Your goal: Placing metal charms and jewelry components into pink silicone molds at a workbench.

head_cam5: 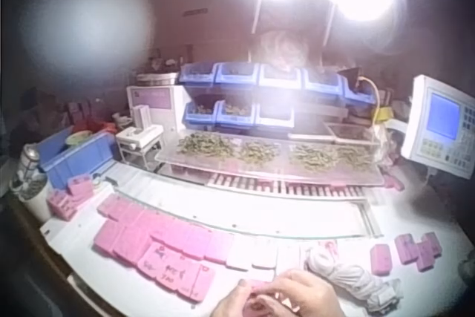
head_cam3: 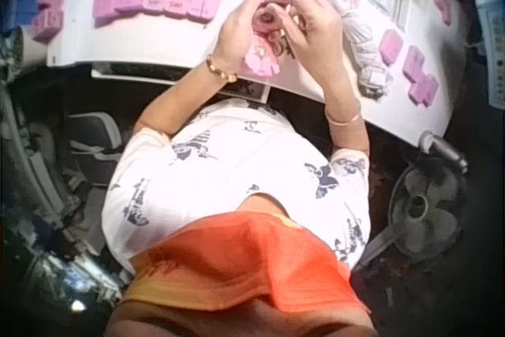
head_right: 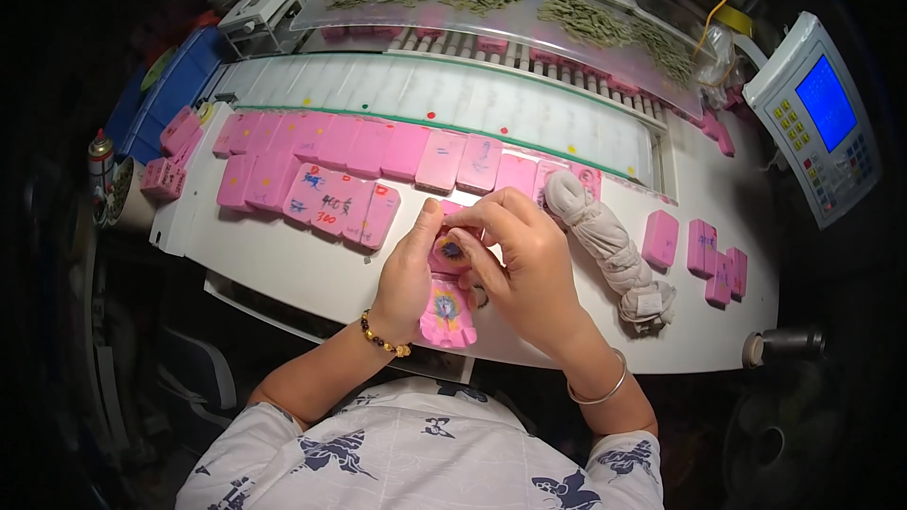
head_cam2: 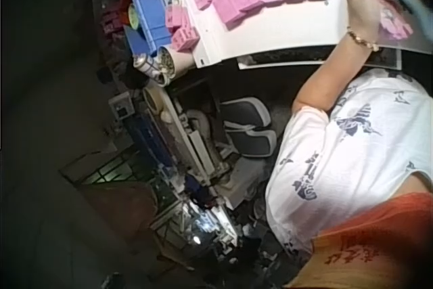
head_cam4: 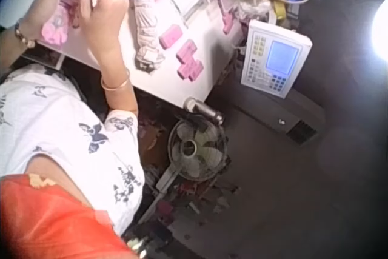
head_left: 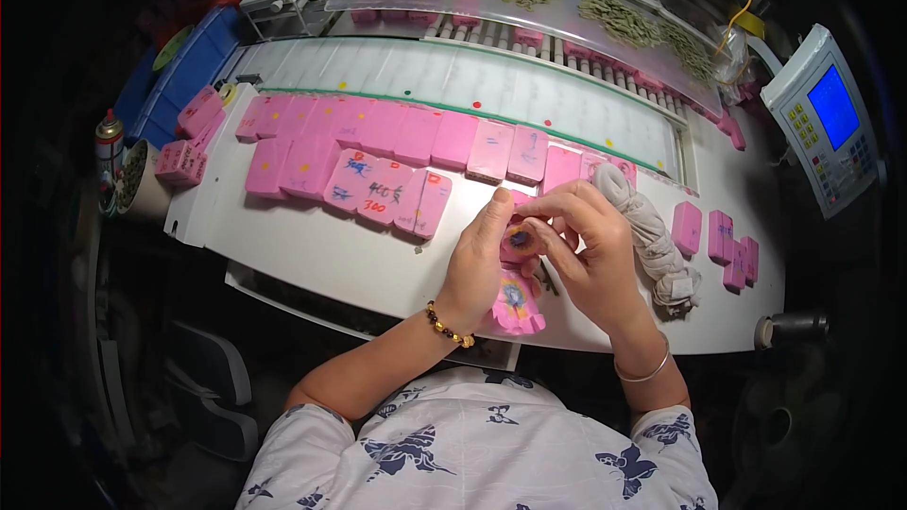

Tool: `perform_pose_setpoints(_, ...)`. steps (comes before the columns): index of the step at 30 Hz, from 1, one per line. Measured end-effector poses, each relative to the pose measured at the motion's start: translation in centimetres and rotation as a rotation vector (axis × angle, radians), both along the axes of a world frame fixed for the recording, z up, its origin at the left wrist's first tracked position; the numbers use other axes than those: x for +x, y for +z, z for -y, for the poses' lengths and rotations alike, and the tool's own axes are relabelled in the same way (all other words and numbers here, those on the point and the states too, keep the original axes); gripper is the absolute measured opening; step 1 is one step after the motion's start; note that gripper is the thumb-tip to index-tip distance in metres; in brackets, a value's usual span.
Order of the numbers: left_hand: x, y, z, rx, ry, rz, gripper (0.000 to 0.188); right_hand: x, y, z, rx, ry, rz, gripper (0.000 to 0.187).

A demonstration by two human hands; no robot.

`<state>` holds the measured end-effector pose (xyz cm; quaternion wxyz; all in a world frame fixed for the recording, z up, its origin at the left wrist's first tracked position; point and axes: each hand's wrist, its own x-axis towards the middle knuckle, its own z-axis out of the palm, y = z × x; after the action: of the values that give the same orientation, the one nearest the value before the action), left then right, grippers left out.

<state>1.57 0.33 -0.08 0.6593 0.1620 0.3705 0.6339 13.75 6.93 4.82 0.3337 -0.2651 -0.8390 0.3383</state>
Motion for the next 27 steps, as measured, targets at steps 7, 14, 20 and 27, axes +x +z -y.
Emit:
perform_pose_setpoints(7, 0.2, -0.3, 0.2, 0.090, 0.045, -0.027, 0.048, 0.1, -1.4, 0.6, 0.093, -0.121, -0.047, 0.010)
perform_pose_setpoints(14, 0.2, 0.7, 0.3, 0.097, 0.026, -0.036, 0.044, 0.3, -3.0, 1.1, -0.092, -0.218, -0.198, 0.012)
perform_pose_setpoints(20, 0.3, 2.1, 0.6, 0.151, -0.007, -0.119, 0.040, 0.3, -2.7, 1.3, -0.462, -0.125, -0.448, 0.025)
perform_pose_setpoints(27, 0.4, 1.5, 0.4, 0.257, 0.084, -0.302, 0.037, -0.1, -2.8, 2.1, -0.528, -0.082, -0.422, 0.013)
